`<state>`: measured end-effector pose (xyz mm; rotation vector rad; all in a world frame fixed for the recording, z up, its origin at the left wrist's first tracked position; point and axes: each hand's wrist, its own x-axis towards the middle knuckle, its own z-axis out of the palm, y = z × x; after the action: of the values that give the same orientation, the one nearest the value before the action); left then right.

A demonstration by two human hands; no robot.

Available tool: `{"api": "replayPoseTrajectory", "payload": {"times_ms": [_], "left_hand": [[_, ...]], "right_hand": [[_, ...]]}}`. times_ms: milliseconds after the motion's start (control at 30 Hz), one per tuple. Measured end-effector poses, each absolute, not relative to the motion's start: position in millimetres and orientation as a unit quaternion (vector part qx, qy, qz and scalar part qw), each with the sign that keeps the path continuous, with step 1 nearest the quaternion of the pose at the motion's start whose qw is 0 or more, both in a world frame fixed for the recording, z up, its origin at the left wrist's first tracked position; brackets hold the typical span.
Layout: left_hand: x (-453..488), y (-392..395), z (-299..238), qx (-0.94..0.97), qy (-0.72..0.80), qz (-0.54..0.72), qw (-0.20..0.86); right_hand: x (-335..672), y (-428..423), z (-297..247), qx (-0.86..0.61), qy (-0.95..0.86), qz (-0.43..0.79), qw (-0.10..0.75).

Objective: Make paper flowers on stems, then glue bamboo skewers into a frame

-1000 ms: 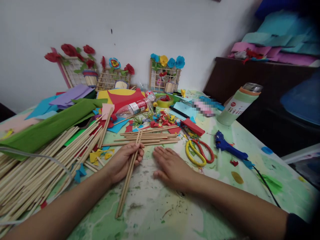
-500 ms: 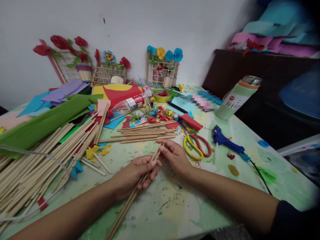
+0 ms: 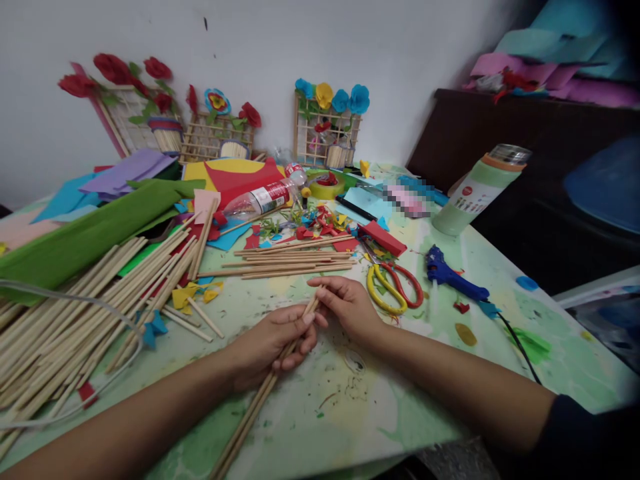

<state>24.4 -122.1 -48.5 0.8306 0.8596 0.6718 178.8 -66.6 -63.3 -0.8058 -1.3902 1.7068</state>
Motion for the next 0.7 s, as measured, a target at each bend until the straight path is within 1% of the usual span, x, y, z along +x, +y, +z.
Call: {"api": "replayPoseTrajectory", "payload": {"times_ms": [233,400,500,600,700], "left_hand": [[22,-117,-49,0.363,0.395,0.31,0.785],[20,-113,-50,0.302,0.372,0.341,0.809],[24,-114,-49,0.28,0.374,0.391,0.793],[24,-111,-47,0.234,0.383,0.478,0.755],[19,-103,-47,0.177,0.376,0.561,0.715]], "right_hand": [[180,-64,-60,-0.326,-0.548,0.663,0.392],[181,-51,-61,-0.373,-0.556,0.593,0.447],[180,-52,-64,-0.374,-0.599,0.545,0.452],[179,-66,-66,-0.364,-0.7,0.425,0.443],[178,-87,-63,-0.289,-0.842,0.247,0.383]]}}
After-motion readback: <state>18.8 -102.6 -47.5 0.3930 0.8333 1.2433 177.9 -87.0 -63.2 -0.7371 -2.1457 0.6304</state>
